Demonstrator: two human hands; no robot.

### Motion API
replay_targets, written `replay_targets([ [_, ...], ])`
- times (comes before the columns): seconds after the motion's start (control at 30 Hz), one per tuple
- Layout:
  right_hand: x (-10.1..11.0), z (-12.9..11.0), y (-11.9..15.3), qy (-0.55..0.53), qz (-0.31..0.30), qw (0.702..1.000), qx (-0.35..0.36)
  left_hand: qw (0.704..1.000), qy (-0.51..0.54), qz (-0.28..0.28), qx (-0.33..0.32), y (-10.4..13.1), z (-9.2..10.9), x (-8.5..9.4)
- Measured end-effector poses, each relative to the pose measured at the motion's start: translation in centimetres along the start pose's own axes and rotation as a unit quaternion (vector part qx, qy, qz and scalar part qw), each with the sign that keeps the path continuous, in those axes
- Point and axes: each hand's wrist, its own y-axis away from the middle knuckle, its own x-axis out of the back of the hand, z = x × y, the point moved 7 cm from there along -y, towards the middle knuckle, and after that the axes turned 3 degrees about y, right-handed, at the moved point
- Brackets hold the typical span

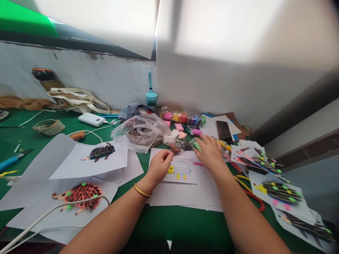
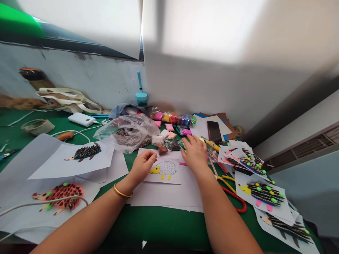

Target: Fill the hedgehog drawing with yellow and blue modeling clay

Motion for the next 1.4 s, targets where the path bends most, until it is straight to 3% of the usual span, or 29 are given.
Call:
replay_targets([
  [0.1, -1.5, -3.0, -1.5, -0.007, -0.044, 0.998, 0.053, 1.0, 0.01, 0.007, 0.005, -0.1, -0.2, 0.2],
  [0.2, -2.5, -4.0, -2.6, -0.013, -0.079, 0.995, 0.067, 1.0, 0.006, 0.013, 0.003, -0.3, -0.2, 0.5],
  [0.33, -0.5, -3.1, -2.8, -0.082, -0.026, 0.996, 0.039, 0.999, 0.029, 0.026, 0.005, -0.3, 0.2, 0.7],
  [0.43, 1.7, -3.1, -1.3, -0.216, -0.01, 0.976, 0.032, 0.996, 0.077, 0.029, -0.024, 0.2, 1.2, 0.6],
  [0.53, 2.2, -4.3, 1.1, -0.347, -0.066, 0.936, 0.017, 0.99, 0.104, 0.015, -0.097, 0.9, 2.8, 0.5],
  [0.63, 2.3, -5.7, 3.1, -0.392, -0.089, 0.915, 0.02, 0.986, 0.077, -0.022, -0.147, 1.6, 3.8, 0.0],
  [0.87, 1.6, -6.2, 3.5, -0.395, -0.075, 0.915, 0.032, 0.986, 0.047, -0.047, -0.151, 1.5, 3.1, -0.8],
  [1.1, 1.2, -6.2, 3.5, -0.384, -0.075, 0.919, 0.052, 0.991, -0.044, -0.025, -0.122, 1.2, 2.4, -0.8],
  [1.3, 1.8, -7.0, 3.6, -0.368, -0.072, 0.923, 0.082, 0.998, 0.016, -0.01, -0.064, 0.3, 1.2, -0.4],
  [1.4, 2.0, -7.3, 3.6, -0.367, -0.072, 0.924, 0.085, 0.997, 0.028, -0.004, -0.066, 0.2, 1.1, -0.3],
])
